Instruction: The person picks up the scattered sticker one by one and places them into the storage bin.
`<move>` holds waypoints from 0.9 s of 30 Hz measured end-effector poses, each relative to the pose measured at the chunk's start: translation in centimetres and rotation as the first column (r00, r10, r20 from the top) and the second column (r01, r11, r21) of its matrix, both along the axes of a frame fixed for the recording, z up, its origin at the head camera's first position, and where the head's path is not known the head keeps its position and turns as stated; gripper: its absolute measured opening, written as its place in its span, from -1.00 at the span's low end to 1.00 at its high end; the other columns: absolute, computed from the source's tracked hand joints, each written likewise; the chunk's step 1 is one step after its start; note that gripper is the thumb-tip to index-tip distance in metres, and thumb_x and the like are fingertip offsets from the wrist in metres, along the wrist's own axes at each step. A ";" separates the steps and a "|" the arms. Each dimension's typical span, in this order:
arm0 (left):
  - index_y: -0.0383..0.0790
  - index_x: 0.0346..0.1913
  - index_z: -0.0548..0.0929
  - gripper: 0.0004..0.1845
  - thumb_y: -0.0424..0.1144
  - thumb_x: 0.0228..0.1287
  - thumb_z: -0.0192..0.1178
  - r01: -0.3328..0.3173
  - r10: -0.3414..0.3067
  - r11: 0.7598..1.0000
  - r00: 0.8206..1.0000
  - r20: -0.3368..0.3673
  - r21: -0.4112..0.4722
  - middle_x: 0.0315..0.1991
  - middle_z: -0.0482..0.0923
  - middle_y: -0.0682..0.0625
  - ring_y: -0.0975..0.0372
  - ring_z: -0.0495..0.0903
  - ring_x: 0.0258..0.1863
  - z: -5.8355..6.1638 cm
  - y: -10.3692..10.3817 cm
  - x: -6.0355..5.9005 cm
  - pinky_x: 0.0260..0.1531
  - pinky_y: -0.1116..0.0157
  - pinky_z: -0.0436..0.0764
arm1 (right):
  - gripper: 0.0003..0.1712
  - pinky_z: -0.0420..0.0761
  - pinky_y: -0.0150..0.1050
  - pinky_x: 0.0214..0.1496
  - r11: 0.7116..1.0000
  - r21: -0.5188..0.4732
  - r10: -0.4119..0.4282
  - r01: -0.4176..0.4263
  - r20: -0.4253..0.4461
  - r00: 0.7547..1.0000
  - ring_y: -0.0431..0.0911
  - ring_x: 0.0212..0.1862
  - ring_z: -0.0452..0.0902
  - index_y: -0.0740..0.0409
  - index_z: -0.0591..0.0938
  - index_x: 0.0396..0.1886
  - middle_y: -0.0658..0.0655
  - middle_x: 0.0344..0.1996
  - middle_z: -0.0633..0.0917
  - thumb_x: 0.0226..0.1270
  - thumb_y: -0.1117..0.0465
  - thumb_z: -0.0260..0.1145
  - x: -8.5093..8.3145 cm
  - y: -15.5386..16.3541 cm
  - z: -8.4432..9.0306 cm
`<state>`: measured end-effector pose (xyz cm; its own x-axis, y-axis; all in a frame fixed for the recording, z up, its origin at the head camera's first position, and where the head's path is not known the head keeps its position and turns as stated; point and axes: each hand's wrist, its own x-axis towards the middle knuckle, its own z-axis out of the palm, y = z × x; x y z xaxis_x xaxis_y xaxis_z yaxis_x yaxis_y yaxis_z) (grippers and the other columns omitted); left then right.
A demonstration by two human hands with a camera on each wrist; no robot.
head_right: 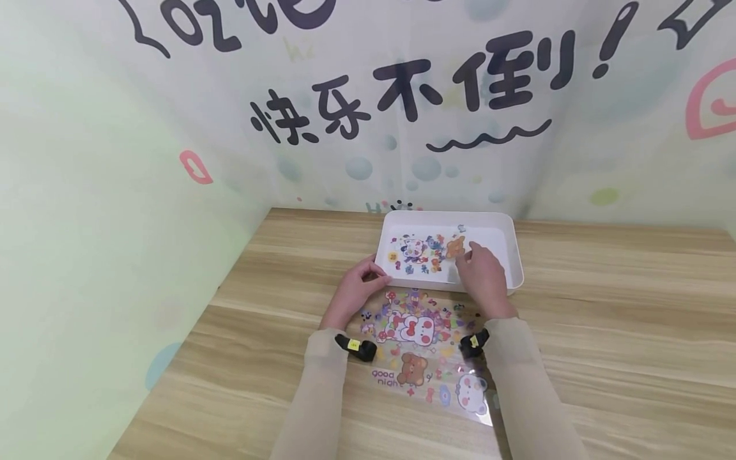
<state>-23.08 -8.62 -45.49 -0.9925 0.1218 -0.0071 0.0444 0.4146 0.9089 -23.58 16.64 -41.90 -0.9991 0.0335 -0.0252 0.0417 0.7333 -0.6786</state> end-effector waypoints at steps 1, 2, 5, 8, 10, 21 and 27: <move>0.06 -0.43 0.53 -0.85 -0.02 0.05 0.26 0.001 -0.001 1.000 1.000 -0.001 -0.001 0.26 0.20 0.26 0.32 0.21 0.22 0.0 0.0 0.0 0.14 0.37 0.24 | -0.36 0.50 -0.06 -0.24 1.000 -0.001 0.000 0.000 -0.001 1.000 0.11 -0.19 0.39 0.39 0.15 0.26 0.36 -0.05 0.46 0.37 0.01 -0.09 0.0 0.0 0.0; 0.07 -0.43 0.53 -0.85 -0.02 0.05 0.26 0.000 0.000 1.000 1.000 -0.001 -0.002 0.26 0.20 0.26 0.32 0.21 0.22 0.0 0.0 0.0 0.14 0.37 0.24 | -0.35 0.49 -0.08 -0.26 1.000 -0.005 -0.001 0.001 -0.001 1.000 0.10 -0.19 0.39 0.39 0.15 0.27 0.36 -0.05 0.46 0.37 0.01 -0.09 0.0 0.0 0.1; 0.07 -0.43 0.53 -0.85 -0.01 0.05 0.26 -0.001 0.001 1.000 1.000 -0.002 -0.007 0.26 0.20 0.26 0.31 0.21 0.22 0.0 0.0 0.0 0.14 0.37 0.23 | -0.34 0.49 -0.08 -0.25 1.000 -0.014 -0.004 0.004 0.003 1.000 0.10 -0.18 0.38 0.38 0.13 0.27 0.36 -0.04 0.45 0.37 -0.01 -0.10 0.0 0.0 0.1; 0.07 -0.43 0.53 -0.85 -0.01 0.05 0.26 -0.001 0.001 1.000 1.000 -0.004 -0.009 0.26 0.20 0.26 0.31 0.21 0.22 0.1 0.0 0.0 0.14 0.37 0.24 | -0.33 0.50 -0.06 -0.24 1.000 -0.018 -0.006 0.006 0.004 1.000 0.11 -0.18 0.38 0.39 0.14 0.27 0.36 -0.04 0.44 0.37 -0.02 -0.11 0.0 0.0 0.1; 0.07 -0.43 0.53 -0.85 -0.01 0.04 0.26 -0.001 0.001 1.000 1.000 -0.004 -0.009 0.26 0.21 0.25 0.31 0.21 0.22 0.1 0.0 0.0 0.14 0.36 0.24 | -0.34 0.50 -0.05 -0.23 1.000 -0.017 -0.007 0.007 0.002 1.000 0.11 -0.18 0.38 0.39 0.15 0.26 0.37 -0.03 0.44 0.37 -0.01 -0.11 0.0 0.0 0.1; 0.09 -0.42 0.53 -0.82 0.05 0.03 0.25 -0.006 0.006 1.000 1.000 0.000 -0.022 0.26 0.20 0.27 0.29 0.19 0.23 0.0 0.0 0.1 0.16 0.32 0.23 | -0.34 0.49 0.04 -0.15 1.000 -0.030 -0.009 0.008 -0.019 1.000 0.16 -0.11 0.40 0.41 0.14 0.26 0.39 0.04 0.41 0.36 0.00 -0.10 -0.1 0.2 0.0; 0.08 -0.43 0.53 -0.83 0.03 0.04 0.25 -0.005 0.005 1.000 1.000 -0.003 -0.012 0.27 0.20 0.23 0.28 0.21 0.23 0.0 0.0 0.0 0.14 0.33 0.26 | -0.35 0.46 0.07 -0.09 1.000 -0.019 0.013 -0.013 -0.006 1.000 0.20 -0.05 0.38 0.43 0.19 0.23 0.42 0.08 0.38 0.36 0.01 -0.10 -0.1 0.2 0.1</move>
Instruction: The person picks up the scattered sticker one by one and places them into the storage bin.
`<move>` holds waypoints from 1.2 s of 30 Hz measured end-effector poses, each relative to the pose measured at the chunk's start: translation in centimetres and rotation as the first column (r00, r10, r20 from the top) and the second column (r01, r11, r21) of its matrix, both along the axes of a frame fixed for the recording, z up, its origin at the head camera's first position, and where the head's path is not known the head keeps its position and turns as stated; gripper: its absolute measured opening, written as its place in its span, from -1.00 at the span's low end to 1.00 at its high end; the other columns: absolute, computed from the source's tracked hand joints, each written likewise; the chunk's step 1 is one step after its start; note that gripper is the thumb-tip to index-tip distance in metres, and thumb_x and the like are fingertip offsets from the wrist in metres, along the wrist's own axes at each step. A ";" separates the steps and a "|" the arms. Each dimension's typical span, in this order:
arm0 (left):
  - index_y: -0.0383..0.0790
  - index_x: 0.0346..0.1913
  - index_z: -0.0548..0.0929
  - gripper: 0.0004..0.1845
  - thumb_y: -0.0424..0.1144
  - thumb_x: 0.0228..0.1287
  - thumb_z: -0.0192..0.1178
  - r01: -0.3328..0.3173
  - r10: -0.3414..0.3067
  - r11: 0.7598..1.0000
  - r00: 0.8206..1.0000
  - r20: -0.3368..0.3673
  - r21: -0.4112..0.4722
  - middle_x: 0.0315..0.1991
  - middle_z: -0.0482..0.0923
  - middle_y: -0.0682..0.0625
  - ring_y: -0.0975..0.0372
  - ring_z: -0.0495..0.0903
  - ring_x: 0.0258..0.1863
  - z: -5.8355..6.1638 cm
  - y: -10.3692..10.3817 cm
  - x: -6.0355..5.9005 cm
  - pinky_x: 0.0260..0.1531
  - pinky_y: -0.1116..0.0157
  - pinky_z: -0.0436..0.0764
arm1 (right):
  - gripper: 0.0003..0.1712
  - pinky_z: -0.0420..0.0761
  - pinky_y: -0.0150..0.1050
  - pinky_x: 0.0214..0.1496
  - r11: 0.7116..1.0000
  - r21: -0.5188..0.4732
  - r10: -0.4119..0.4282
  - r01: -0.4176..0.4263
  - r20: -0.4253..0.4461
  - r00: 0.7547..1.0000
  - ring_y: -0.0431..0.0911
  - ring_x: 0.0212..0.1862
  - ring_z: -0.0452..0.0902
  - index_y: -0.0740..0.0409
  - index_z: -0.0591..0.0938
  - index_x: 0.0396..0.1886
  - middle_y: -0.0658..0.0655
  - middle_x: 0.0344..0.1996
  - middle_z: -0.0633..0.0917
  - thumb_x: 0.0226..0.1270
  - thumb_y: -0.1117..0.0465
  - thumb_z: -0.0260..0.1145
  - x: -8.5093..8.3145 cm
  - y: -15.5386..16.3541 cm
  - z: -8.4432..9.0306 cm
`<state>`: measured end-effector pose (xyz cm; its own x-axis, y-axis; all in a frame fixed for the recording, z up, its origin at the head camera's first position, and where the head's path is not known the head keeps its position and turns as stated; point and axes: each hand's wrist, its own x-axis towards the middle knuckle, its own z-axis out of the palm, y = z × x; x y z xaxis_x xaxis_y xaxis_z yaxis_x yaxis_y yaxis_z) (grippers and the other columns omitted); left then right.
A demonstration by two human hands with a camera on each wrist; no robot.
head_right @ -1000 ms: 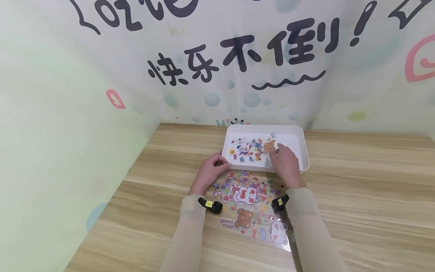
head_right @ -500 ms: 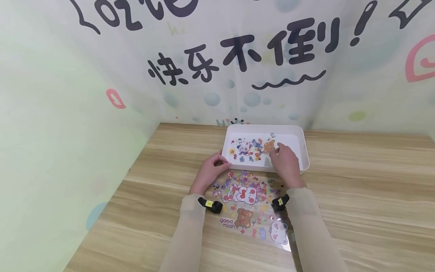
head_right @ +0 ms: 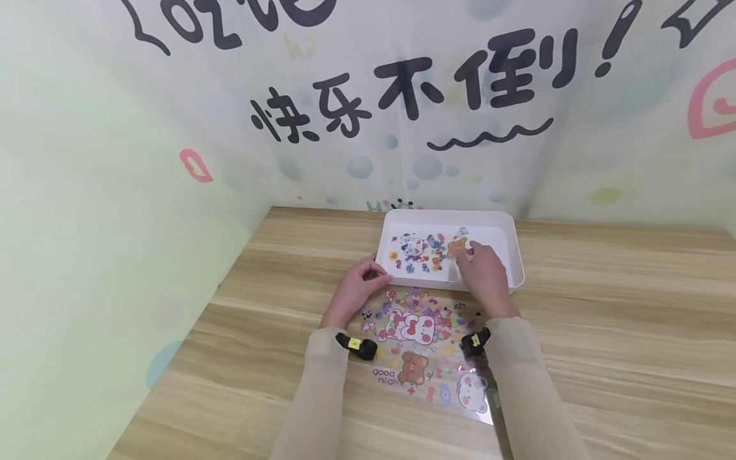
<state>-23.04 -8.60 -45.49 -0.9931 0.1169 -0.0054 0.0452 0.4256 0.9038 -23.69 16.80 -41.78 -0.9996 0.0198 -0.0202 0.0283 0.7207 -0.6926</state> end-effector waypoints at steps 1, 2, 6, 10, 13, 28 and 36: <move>0.08 -0.43 0.52 -0.83 0.03 0.04 0.25 0.002 -0.002 1.000 1.000 -0.001 0.001 0.27 0.20 0.23 0.28 0.22 0.22 0.0 0.0 0.0 0.14 0.33 0.26 | -0.36 0.45 0.08 -0.08 1.000 0.000 0.002 -0.002 0.004 1.000 0.21 -0.02 0.36 0.43 0.20 0.23 0.42 0.09 0.37 0.36 0.02 -0.09 0.0 0.0 0.1; 0.08 -0.43 0.52 -0.83 0.03 0.03 0.25 0.002 -0.002 1.000 1.000 -0.002 0.001 0.27 0.20 0.23 0.28 0.22 0.22 0.0 0.0 0.0 0.14 0.33 0.27 | -0.37 0.45 0.09 -0.07 1.000 0.000 0.003 -0.003 0.008 1.000 0.22 0.00 0.35 0.42 0.22 0.22 0.42 0.09 0.37 0.36 0.02 -0.09 0.1 0.0 0.1; 0.07 -0.43 0.52 -0.82 0.03 0.03 0.25 0.003 -0.003 1.000 1.000 -0.003 0.005 0.27 0.20 0.23 0.29 0.22 0.22 -0.1 0.0 0.0 0.13 0.34 0.26 | -0.43 0.45 0.09 -0.07 1.000 0.011 0.004 -0.005 0.028 1.000 0.21 0.01 0.34 0.37 0.30 0.19 0.40 0.09 0.38 0.35 0.03 -0.06 0.2 0.0 0.1; 0.07 -0.43 0.53 -0.82 0.03 0.03 0.25 0.004 -0.004 1.000 1.000 0.000 0.010 0.27 0.20 0.24 0.29 0.22 0.22 -0.1 0.0 0.0 0.14 0.34 0.26 | -0.43 0.41 0.12 -0.03 0.998 0.049 0.025 -0.028 0.058 0.998 0.23 0.06 0.31 0.33 0.35 0.16 0.38 0.11 0.37 0.36 -0.01 -0.05 0.3 0.1 0.1; 0.07 -0.42 0.52 -0.82 0.04 0.02 0.25 0.005 -0.005 1.000 1.000 0.003 0.012 0.27 0.20 0.26 0.29 0.22 0.22 -0.2 0.0 0.0 0.14 0.33 0.26 | -0.43 0.36 0.15 0.02 0.995 0.090 0.046 -0.053 0.077 0.996 0.26 0.12 0.25 0.32 0.35 0.16 0.38 0.14 0.35 0.35 -0.02 -0.03 0.4 0.1 0.2; 0.07 -0.42 0.53 -0.82 0.04 0.04 0.25 0.004 -0.004 1.000 1.000 0.000 0.008 0.25 0.19 0.31 0.30 0.21 0.22 0.0 0.1 -0.1 0.15 0.31 0.25 | -0.40 0.33 0.19 0.03 0.984 0.154 0.072 -0.087 0.101 0.992 0.28 0.12 0.26 0.31 0.35 0.17 0.38 0.12 0.39 0.36 -0.06 -0.08 0.7 0.3 0.6; 0.08 -0.42 0.53 -0.82 0.05 0.03 0.24 0.004 -0.004 1.000 1.000 -0.001 0.006 0.26 0.20 0.29 0.30 0.21 0.22 -0.1 0.0 -0.1 0.15 0.31 0.25 | -0.40 0.33 0.20 0.02 0.978 0.170 0.095 -0.116 0.130 0.987 0.29 0.11 0.27 0.32 0.36 0.15 0.39 0.11 0.40 0.35 -0.08 -0.08 1.0 0.3 1.0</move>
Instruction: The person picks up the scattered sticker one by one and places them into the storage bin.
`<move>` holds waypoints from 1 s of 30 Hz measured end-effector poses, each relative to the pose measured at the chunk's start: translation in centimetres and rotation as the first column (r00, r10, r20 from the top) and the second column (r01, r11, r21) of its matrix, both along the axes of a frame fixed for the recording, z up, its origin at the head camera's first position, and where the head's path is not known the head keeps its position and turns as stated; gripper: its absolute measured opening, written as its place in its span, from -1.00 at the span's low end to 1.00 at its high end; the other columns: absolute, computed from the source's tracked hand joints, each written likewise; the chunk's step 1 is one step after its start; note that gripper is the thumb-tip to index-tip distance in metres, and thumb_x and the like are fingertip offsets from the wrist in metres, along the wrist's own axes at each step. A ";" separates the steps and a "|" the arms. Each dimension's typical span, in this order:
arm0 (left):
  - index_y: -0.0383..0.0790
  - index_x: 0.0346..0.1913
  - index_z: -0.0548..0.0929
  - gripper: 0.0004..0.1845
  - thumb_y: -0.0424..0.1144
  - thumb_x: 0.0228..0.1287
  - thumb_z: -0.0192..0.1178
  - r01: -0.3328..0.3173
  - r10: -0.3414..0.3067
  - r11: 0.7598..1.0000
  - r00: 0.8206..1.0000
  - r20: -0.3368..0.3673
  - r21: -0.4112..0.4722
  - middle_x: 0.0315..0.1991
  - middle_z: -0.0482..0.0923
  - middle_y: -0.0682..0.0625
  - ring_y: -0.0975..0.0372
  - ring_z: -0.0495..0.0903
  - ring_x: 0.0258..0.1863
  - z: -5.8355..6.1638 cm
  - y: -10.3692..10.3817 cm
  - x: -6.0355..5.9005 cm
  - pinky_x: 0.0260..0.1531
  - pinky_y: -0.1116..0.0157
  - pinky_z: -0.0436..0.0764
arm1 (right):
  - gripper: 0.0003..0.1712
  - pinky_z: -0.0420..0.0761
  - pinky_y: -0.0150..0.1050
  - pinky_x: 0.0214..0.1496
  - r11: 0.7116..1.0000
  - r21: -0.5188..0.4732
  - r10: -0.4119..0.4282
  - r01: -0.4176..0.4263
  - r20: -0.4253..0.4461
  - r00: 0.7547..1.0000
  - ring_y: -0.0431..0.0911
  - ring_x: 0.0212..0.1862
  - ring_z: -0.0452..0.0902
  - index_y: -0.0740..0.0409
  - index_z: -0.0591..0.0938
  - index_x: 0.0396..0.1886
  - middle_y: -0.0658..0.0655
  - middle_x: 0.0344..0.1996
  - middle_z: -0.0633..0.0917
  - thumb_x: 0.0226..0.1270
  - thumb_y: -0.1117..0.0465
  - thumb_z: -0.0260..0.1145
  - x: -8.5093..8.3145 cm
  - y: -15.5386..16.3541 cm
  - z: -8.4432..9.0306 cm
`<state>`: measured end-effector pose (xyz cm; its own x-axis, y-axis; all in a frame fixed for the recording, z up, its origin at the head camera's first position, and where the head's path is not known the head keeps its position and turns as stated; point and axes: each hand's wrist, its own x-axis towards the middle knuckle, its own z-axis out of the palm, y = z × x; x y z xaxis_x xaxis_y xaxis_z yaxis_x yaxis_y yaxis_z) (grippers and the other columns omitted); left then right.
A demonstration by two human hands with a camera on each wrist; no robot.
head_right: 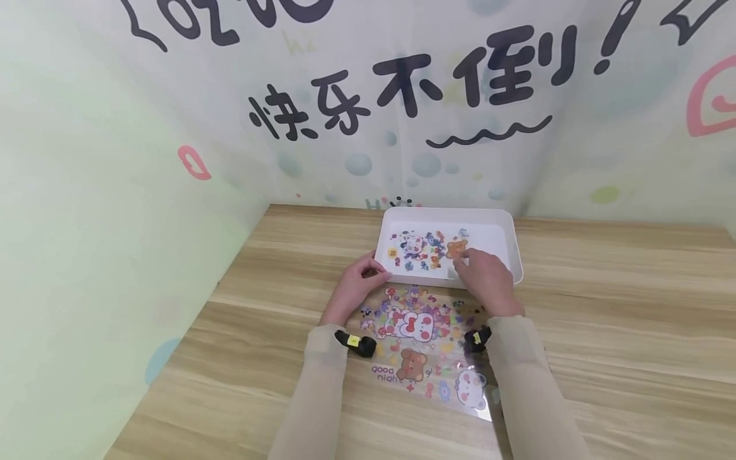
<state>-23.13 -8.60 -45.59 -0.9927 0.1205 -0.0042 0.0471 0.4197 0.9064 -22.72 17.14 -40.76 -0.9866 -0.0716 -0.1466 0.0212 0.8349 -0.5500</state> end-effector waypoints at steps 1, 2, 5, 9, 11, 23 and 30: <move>0.08 -0.42 0.53 -0.82 0.05 0.03 0.24 -0.001 0.001 1.000 1.000 0.001 -0.003 0.25 0.20 0.30 0.30 0.21 0.22 0.0 0.0 0.0 0.15 0.32 0.25 | -0.40 0.33 0.20 0.02 1.000 0.002 0.001 -0.001 0.000 1.000 0.29 0.10 0.28 0.32 0.36 0.15 0.39 0.11 0.40 0.35 -0.08 -0.07 0.0 0.0 0.0; 0.09 -0.42 0.52 -0.82 0.05 0.03 0.24 -0.002 0.002 1.000 1.000 0.001 -0.005 0.25 0.20 0.31 0.30 0.21 0.22 0.0 0.0 0.0 0.15 0.32 0.25 | -0.40 0.33 0.20 0.02 1.000 0.006 0.003 -0.003 -0.001 1.000 0.29 0.10 0.28 0.32 0.36 0.15 0.39 0.10 0.40 0.35 -0.08 -0.07 0.0 0.0 0.0; 0.09 -0.42 0.52 -0.82 0.05 0.03 0.25 -0.005 0.006 1.000 1.000 0.001 -0.011 0.24 0.19 0.34 0.31 0.20 0.22 0.0 -0.1 0.0 0.15 0.34 0.24 | -0.39 0.32 0.20 0.03 1.000 0.010 0.006 -0.006 0.004 1.000 0.29 0.10 0.27 0.31 0.36 0.15 0.39 0.11 0.40 0.35 -0.08 -0.07 0.0 0.0 0.1; 0.10 -0.42 0.52 -0.83 0.04 0.03 0.25 -0.007 0.007 1.000 1.000 0.007 -0.009 0.24 0.19 0.35 0.31 0.20 0.23 0.0 0.0 0.0 0.15 0.33 0.23 | -0.39 0.33 0.19 0.02 1.000 0.008 0.019 -0.019 0.013 1.000 0.28 0.10 0.27 0.31 0.36 0.15 0.39 0.11 0.40 0.34 -0.09 -0.07 -0.1 0.1 0.0; 0.10 -0.42 0.52 -0.83 0.04 0.04 0.24 -0.010 0.010 1.000 1.000 0.011 -0.007 0.24 0.19 0.36 0.32 0.19 0.23 0.0 0.0 0.0 0.15 0.32 0.23 | -0.38 0.33 0.19 0.02 1.000 0.009 0.026 -0.026 0.013 1.000 0.28 0.11 0.26 0.32 0.36 0.14 0.39 0.11 0.40 0.34 -0.10 -0.07 -0.1 0.1 0.0; 0.05 -0.40 0.53 -0.80 0.04 0.03 0.25 -0.003 0.002 1.000 1.000 0.010 0.012 0.25 0.19 0.32 0.26 0.20 0.24 -0.3 0.0 0.4 0.16 0.25 0.25 | -0.39 0.28 0.19 0.08 0.999 0.004 0.045 -0.045 0.005 0.999 0.29 0.15 0.21 0.36 0.36 0.14 0.40 0.13 0.37 0.33 -0.06 -0.02 0.1 -0.1 -0.1; 0.08 -0.40 0.53 -0.82 0.04 0.03 0.24 0.001 -0.001 1.000 1.000 0.006 0.007 0.25 0.20 0.31 0.29 0.20 0.23 -0.2 -0.1 0.1 0.16 0.27 0.25 | -0.45 0.19 0.19 0.15 0.995 -0.064 0.071 -0.073 -0.034 0.997 0.28 0.20 0.12 0.36 0.36 0.13 0.40 0.16 0.32 0.31 0.04 0.07 -0.1 0.3 0.0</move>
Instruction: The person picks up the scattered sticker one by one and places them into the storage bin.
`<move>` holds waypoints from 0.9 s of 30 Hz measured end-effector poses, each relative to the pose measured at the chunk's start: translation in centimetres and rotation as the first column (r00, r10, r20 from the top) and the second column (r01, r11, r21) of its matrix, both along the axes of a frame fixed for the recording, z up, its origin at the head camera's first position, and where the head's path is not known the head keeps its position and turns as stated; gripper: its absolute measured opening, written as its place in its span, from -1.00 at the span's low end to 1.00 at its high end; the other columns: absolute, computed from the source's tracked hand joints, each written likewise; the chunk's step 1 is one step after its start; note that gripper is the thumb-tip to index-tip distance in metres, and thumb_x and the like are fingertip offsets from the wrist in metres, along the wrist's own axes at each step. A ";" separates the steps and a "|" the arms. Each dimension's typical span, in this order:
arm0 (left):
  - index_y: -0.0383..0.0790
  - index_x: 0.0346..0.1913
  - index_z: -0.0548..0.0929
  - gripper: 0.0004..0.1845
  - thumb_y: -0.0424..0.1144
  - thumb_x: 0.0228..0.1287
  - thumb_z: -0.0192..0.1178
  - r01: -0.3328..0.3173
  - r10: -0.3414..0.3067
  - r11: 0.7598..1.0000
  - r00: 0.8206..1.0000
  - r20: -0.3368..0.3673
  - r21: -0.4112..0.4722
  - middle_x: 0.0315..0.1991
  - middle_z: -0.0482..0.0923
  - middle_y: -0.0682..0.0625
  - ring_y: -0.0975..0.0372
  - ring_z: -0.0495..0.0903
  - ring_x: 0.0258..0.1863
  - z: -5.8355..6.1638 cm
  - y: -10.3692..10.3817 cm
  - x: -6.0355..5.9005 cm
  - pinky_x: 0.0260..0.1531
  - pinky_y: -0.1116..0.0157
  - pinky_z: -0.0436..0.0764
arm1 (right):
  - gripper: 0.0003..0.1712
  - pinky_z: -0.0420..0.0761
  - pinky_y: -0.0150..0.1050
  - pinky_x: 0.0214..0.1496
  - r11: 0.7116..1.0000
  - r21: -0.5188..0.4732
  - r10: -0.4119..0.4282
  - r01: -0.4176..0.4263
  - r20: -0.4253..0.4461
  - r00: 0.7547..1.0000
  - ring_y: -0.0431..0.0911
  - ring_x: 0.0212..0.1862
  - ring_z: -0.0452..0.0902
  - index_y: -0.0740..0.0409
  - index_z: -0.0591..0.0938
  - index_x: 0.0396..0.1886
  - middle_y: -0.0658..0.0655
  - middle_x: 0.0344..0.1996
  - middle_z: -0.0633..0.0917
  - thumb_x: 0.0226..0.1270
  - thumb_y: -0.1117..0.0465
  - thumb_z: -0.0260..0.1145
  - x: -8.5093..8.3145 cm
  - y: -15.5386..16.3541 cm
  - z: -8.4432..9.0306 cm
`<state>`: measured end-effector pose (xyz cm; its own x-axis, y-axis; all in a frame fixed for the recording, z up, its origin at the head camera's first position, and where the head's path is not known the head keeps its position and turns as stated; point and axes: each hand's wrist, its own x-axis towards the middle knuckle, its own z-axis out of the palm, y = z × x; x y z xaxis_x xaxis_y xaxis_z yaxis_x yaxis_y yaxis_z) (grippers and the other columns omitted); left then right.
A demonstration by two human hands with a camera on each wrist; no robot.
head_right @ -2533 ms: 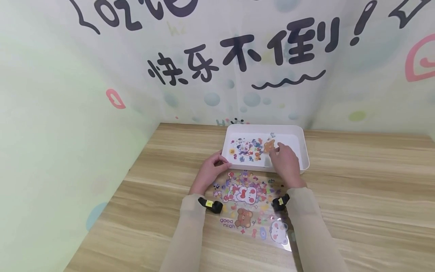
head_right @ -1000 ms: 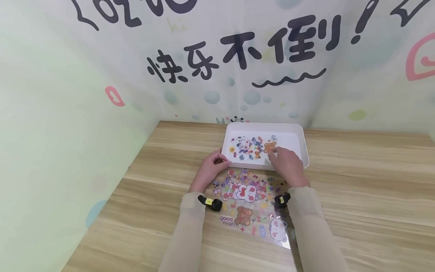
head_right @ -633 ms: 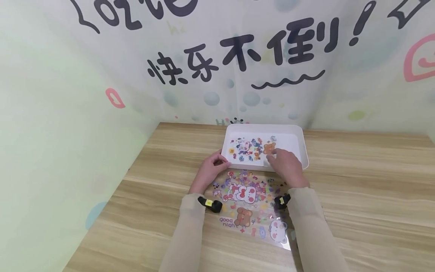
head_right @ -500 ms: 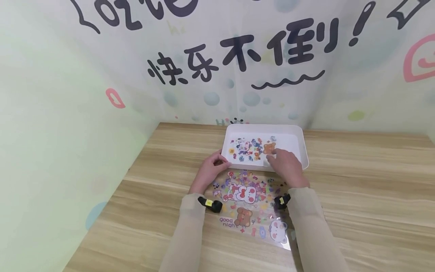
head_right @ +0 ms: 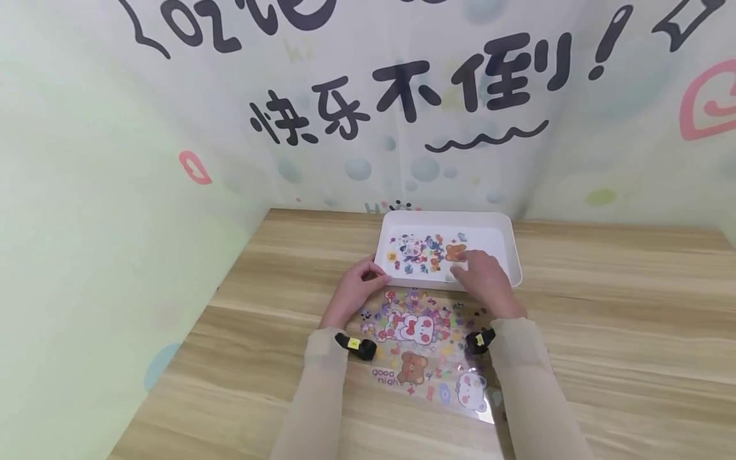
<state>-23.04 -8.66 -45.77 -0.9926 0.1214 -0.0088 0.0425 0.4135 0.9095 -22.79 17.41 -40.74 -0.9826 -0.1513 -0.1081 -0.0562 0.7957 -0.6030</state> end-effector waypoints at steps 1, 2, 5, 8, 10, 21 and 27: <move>0.08 -0.40 0.53 -0.82 0.04 0.04 0.24 0.001 -0.001 1.000 1.000 0.002 -0.001 0.25 0.20 0.31 0.29 0.20 0.23 0.0 0.0 0.0 0.16 0.27 0.25 | -0.46 0.19 0.19 0.15 1.000 -0.008 0.004 -0.004 -0.006 1.000 0.27 0.20 0.13 0.35 0.36 0.13 0.39 0.16 0.32 0.30 0.05 0.08 0.0 0.1 0.0; 0.08 -0.40 0.53 -0.82 0.04 0.04 0.24 0.001 -0.001 1.000 1.000 0.004 0.000 0.25 0.19 0.31 0.29 0.20 0.23 0.0 0.0 0.0 0.16 0.28 0.25 | -0.46 0.20 0.18 0.14 1.000 -0.018 0.007 -0.007 -0.013 1.000 0.26 0.19 0.14 0.34 0.36 0.13 0.38 0.16 0.32 0.30 0.05 0.08 0.1 0.1 0.1; 0.08 -0.40 0.53 -0.81 0.05 0.03 0.24 0.001 -0.001 1.000 1.000 0.004 -0.002 0.26 0.19 0.31 0.29 0.19 0.24 0.0 0.1 0.0 0.16 0.27 0.24 | -0.48 0.26 0.16 0.11 0.999 -0.047 0.019 -0.021 -0.049 0.999 0.23 0.17 0.19 0.29 0.37 0.13 0.35 0.15 0.34 0.29 0.05 0.11 0.1 0.2 0.2; 0.08 -0.39 0.53 -0.80 0.07 0.03 0.24 0.001 -0.001 1.000 1.000 -0.001 -0.005 0.26 0.19 0.30 0.29 0.19 0.24 0.1 0.2 0.1 0.16 0.27 0.24 | -0.48 0.35 0.13 0.05 0.997 -0.070 0.032 -0.038 -0.078 0.996 0.20 0.13 0.25 0.25 0.39 0.13 0.32 0.13 0.38 0.26 0.05 0.15 0.1 0.1 0.4; 0.09 -0.39 0.53 -0.80 0.08 0.02 0.24 0.001 -0.001 1.000 1.000 -0.003 -0.007 0.26 0.19 0.30 0.28 0.19 0.24 0.2 0.2 0.1 0.17 0.26 0.24 | -0.48 0.37 0.11 0.02 0.996 -0.071 0.041 -0.047 -0.091 0.995 0.19 0.11 0.27 0.25 0.40 0.13 0.31 0.10 0.40 0.25 0.05 0.16 0.2 0.1 0.6; 0.11 -0.40 0.53 -0.81 0.07 0.01 0.25 -0.009 0.009 1.000 1.000 -0.018 -0.006 0.25 0.20 0.29 0.29 0.18 0.24 0.2 0.2 -0.1 0.18 0.27 0.21 | -0.49 0.44 0.04 -0.08 0.998 -0.055 0.027 -0.037 -0.184 0.983 0.12 -0.02 0.40 0.22 0.43 0.10 0.26 -0.03 0.52 0.31 -0.02 0.07 1.7 0.5 1.4; 0.11 -0.39 0.53 -0.78 0.12 0.00 0.23 -0.006 0.005 1.000 1.000 -0.016 -0.018 0.26 0.21 0.26 0.27 0.18 0.24 0.2 -0.1 0.0 0.18 0.23 0.21 | -0.47 0.50 -0.04 -0.23 0.998 -0.048 0.029 -0.041 -0.234 0.972 0.06 -0.14 0.47 0.20 0.40 0.12 0.22 -0.16 0.58 0.31 -0.07 0.03 2.8 0.6 2.4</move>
<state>-23.06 -8.75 -45.53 -0.9932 0.1159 0.0050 0.0547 0.4300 0.9012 -19.97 18.05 -38.32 -0.9738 -0.1851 0.1319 -0.2269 0.7589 -0.6103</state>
